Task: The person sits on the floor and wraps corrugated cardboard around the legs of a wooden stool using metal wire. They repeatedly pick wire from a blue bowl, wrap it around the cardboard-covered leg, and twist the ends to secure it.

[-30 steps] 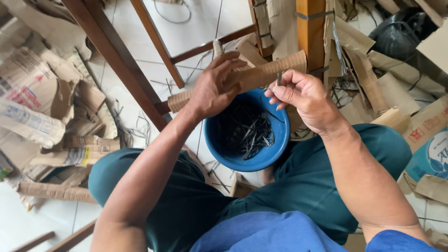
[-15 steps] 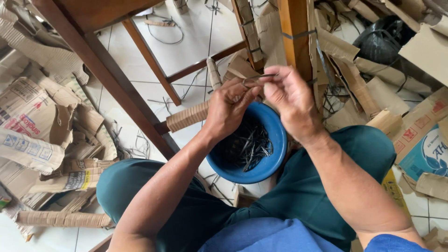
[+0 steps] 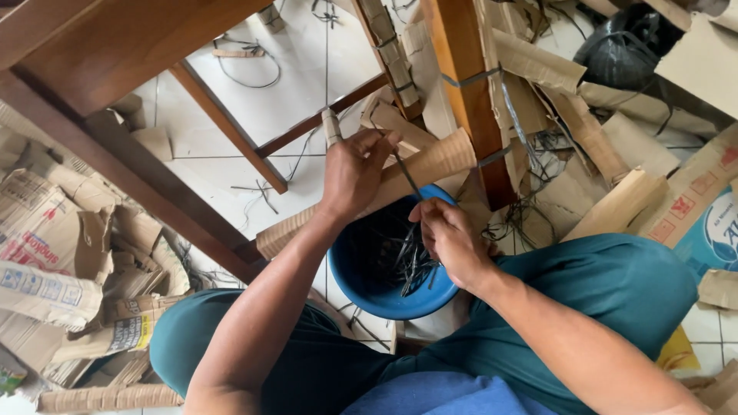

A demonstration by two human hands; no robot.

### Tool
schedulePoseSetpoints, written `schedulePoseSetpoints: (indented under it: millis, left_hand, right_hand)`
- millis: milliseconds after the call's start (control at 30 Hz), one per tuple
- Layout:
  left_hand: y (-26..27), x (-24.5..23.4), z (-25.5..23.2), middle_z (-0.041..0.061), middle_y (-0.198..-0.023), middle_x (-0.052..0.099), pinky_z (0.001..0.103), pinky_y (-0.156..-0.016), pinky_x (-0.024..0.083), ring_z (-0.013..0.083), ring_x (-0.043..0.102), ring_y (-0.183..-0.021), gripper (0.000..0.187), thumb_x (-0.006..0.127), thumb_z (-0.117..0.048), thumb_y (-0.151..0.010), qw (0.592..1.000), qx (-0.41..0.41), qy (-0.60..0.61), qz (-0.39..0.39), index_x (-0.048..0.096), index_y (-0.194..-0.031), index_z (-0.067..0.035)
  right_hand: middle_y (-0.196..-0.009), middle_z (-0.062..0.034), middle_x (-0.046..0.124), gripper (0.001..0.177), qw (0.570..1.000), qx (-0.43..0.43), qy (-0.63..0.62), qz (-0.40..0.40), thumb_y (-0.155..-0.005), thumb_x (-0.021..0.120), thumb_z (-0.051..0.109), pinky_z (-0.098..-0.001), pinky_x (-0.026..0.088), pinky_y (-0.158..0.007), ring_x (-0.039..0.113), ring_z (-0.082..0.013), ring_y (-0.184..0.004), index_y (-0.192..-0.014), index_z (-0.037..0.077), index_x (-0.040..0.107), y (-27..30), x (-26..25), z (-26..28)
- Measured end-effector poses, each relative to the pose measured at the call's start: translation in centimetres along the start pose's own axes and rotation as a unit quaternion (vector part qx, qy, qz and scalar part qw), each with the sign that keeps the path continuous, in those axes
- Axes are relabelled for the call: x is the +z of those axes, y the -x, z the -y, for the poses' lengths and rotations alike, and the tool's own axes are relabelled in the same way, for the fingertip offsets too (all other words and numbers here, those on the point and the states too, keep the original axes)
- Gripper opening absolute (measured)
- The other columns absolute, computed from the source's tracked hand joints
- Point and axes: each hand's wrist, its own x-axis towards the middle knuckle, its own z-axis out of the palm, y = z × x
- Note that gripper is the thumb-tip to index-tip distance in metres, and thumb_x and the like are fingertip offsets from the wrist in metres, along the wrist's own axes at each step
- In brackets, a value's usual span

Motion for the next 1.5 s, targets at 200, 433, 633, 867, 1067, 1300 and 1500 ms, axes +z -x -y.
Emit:
schedulePoseSetpoints:
  millis: [200,433,633,867,1067,1300,1500]
  left_hand:
    - [-3.6,0.9,0.1,0.016,-0.087,0.076,0.053,-0.08,0.055,0.0436,0.071,-0.096,0.03,0.058,-0.037,-0.094,0.942,-0.126,-0.224,0.215,0.08,-0.086,-0.019]
    - [-4.8,0.7,-0.1,0.022,-0.093,0.075,0.048,-0.082,0.052,0.0409,0.072,-0.097,0.038,0.06,-0.04,-0.088,0.913,-0.213,-0.152,0.313,0.08,-0.087,-0.008]
    - [-4.9,0.4,1.7,0.022,-0.103,0.076,0.051,-0.092,0.053,0.0437,0.069,-0.108,0.04,0.06,-0.047,-0.089,0.909,-0.206,-0.174,0.318,0.082,-0.099,-0.015]
    - [-5.3,0.9,2.8,0.021,-0.096,0.074,0.057,-0.09,0.052,0.0455,0.068,-0.105,0.045,0.066,-0.055,-0.083,0.921,-0.167,-0.223,0.273,0.081,-0.091,-0.014]
    - [-2.6,0.2,2.4,0.012,-0.096,0.075,0.045,-0.073,0.06,0.0314,0.075,-0.089,0.031,0.065,-0.037,-0.099,0.969,0.118,-0.217,0.028,0.074,-0.117,-0.012]
    - [2.9,-0.4,0.3,0.009,-0.111,0.068,0.039,-0.073,0.055,0.0312,0.068,-0.092,0.019,0.07,-0.023,-0.093,0.857,0.436,-0.271,0.036,0.073,-0.107,-0.012]
    - [2.7,0.7,0.4,0.006,-0.103,0.065,0.032,-0.072,0.052,0.0253,0.066,-0.085,0.012,0.061,-0.015,-0.098,0.795,0.522,-0.307,-0.031,0.073,-0.096,-0.015]
  right_hand:
    - [-0.055,0.0071,0.034,0.03,0.999,-0.029,0.046,0.001,-0.113,0.037,0.017,-0.0178,0.023,-0.035,0.029,-0.0017,-0.039,-0.117,-0.001,0.061,-3.7,-0.3,0.0]
    - [-0.047,0.0082,0.032,0.021,0.99,-0.12,0.039,0.063,-0.106,0.051,0.009,-0.0169,0.024,-0.039,0.031,-0.0026,-0.037,-0.092,0.007,0.066,-3.6,2.6,4.9]
    - [-0.047,0.0035,0.038,0.016,0.979,-0.163,0.09,0.084,-0.102,0.058,0.004,-0.0198,0.031,-0.038,0.036,-0.0069,-0.036,-0.089,0.007,0.066,-5.3,0.8,1.1]
    - [-0.049,0.0026,0.043,0.026,0.976,-0.161,0.129,0.068,-0.103,0.058,0.008,-0.0237,0.033,-0.043,0.037,-0.0068,-0.041,-0.079,0.011,0.067,-7.1,-1.4,-3.0]
    - [-0.065,-0.0015,0.054,0.033,0.96,-0.163,0.208,0.092,-0.113,0.044,0.02,-0.0294,0.041,-0.058,0.049,-0.0084,-0.061,-0.09,0.007,0.065,-7.1,-3.1,-4.9]
    - [-0.091,-0.018,0.064,0.029,0.929,-0.194,0.296,0.105,-0.115,0.035,0.017,-0.0492,0.053,-0.074,0.068,-0.0307,-0.09,-0.105,0.003,0.059,-2.6,-3.0,-1.1]
    - [-0.055,-0.0052,0.057,0.027,0.954,-0.14,0.256,0.075,-0.107,0.056,0.019,-0.026,0.045,-0.049,0.056,-0.0158,-0.05,-0.088,0.007,0.071,-0.7,-4.4,1.1]
